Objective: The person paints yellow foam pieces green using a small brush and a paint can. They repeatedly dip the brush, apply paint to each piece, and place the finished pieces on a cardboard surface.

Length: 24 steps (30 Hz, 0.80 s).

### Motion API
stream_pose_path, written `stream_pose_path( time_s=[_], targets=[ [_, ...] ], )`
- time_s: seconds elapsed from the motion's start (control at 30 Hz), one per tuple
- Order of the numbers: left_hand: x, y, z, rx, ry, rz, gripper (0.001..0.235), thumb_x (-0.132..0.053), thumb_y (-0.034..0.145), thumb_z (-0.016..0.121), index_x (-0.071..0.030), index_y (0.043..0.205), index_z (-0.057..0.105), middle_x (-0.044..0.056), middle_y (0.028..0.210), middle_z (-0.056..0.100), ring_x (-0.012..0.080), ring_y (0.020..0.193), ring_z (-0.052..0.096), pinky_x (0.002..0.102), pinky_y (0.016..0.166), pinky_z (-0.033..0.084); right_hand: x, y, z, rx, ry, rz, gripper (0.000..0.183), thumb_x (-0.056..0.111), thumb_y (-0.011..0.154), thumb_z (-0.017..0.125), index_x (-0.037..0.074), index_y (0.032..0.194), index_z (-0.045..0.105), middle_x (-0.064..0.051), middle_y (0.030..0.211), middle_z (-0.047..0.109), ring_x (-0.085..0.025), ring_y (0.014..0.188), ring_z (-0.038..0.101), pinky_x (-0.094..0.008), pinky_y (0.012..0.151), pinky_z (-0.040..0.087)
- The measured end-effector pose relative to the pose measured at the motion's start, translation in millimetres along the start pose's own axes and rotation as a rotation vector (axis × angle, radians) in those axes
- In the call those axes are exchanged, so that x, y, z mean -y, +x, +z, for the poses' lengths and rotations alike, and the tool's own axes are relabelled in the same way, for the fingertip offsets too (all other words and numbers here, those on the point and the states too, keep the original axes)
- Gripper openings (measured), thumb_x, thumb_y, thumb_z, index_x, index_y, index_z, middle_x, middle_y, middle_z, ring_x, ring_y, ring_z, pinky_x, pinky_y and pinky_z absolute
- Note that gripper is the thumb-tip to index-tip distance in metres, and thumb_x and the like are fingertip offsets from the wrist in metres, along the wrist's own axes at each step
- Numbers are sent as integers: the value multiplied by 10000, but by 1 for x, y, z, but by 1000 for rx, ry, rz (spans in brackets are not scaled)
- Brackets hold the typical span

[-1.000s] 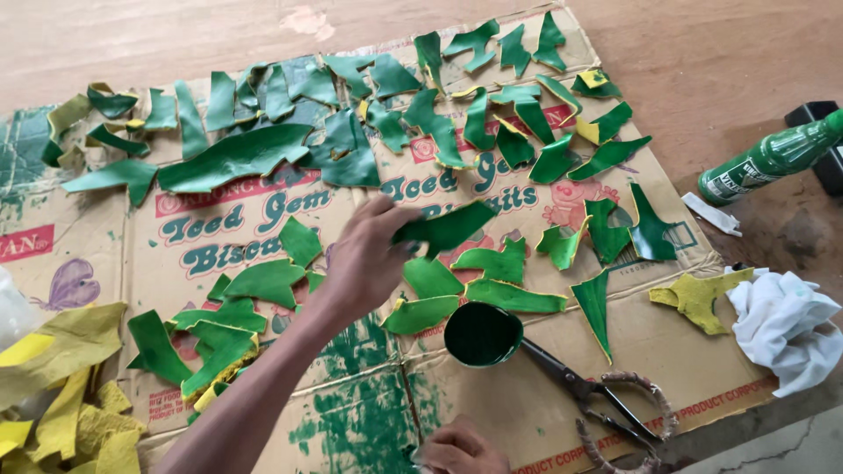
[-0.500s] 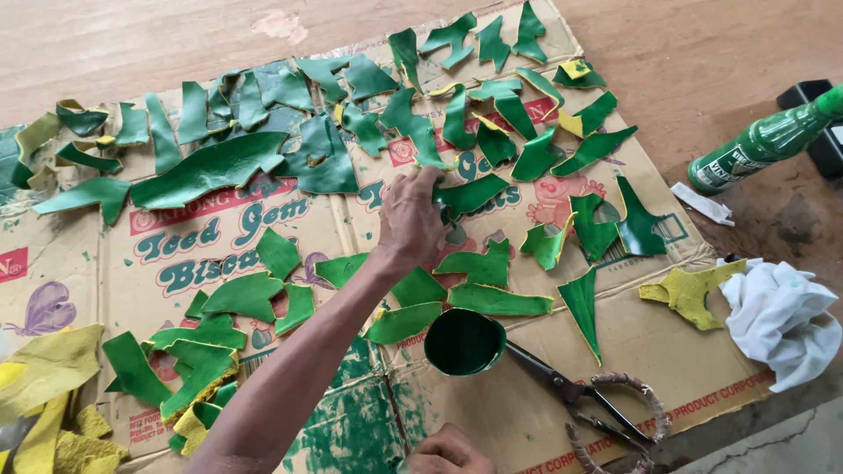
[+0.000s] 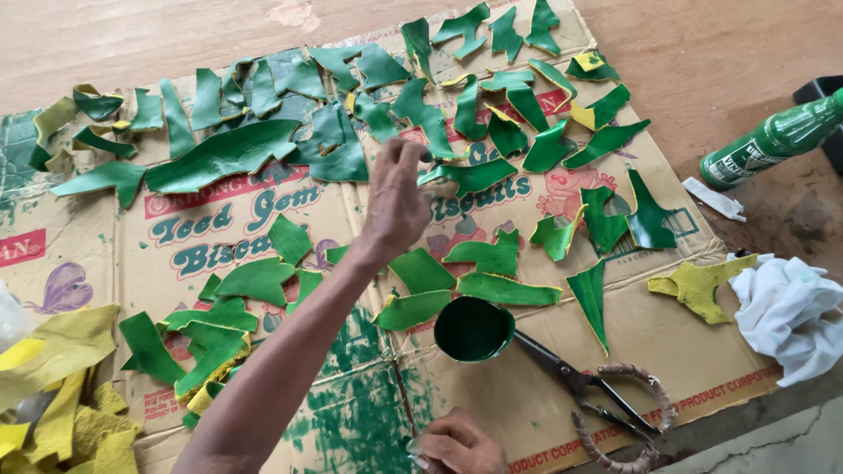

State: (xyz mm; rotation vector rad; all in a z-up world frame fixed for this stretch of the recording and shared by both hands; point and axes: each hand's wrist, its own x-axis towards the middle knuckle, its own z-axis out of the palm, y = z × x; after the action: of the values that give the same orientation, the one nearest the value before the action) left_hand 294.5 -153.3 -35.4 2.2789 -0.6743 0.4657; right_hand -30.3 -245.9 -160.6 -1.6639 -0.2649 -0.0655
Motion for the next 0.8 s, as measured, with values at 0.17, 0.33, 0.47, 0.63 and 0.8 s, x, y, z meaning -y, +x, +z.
stream_pose_path(
  time_s=[0.17,0.33,0.47,0.63,0.8],
  targets=[
    [-35,-16,-77,-36,-56,74,447,90,782,736,-8,1182,564,177,1218,522,385,1154,563,456,973,478,22,11,-11,-57,-141,-145,199,17,815,833,80,993,770,-84,898,717,-186,841,740,-290,721,593],
    [-96,-69,-165,-18,-109,298,325,100,929,691,-27,1216,611,158,1213,591,328,1038,650,404,860,551,38,16,-11,-103,-101,-81,249,-54,797,776,44,1023,739,-77,929,691,-171,871,719,-275,750,583],
    [-111,-115,-228,48,-45,389,294,108,867,683,23,1146,646,144,1055,657,311,897,680,418,768,561,55,12,-7,-156,-48,23,264,-103,828,714,22,1061,725,-76,1008,682,-125,910,703,-244,770,608],
    [-92,-168,-257,-175,154,83,219,77,975,703,-29,1166,688,94,1053,700,245,947,734,325,757,603,67,12,-5,-166,-164,75,215,-71,855,724,6,1055,709,-75,1023,685,-117,880,682,-228,752,559],
    [-49,-205,-261,-108,279,-233,147,10,926,727,-19,1070,715,125,928,701,303,819,703,402,710,554,64,12,-2,-166,-152,34,193,-57,882,710,-7,1067,696,-81,1046,671,-118,939,672,-232,812,555]
  ],
)
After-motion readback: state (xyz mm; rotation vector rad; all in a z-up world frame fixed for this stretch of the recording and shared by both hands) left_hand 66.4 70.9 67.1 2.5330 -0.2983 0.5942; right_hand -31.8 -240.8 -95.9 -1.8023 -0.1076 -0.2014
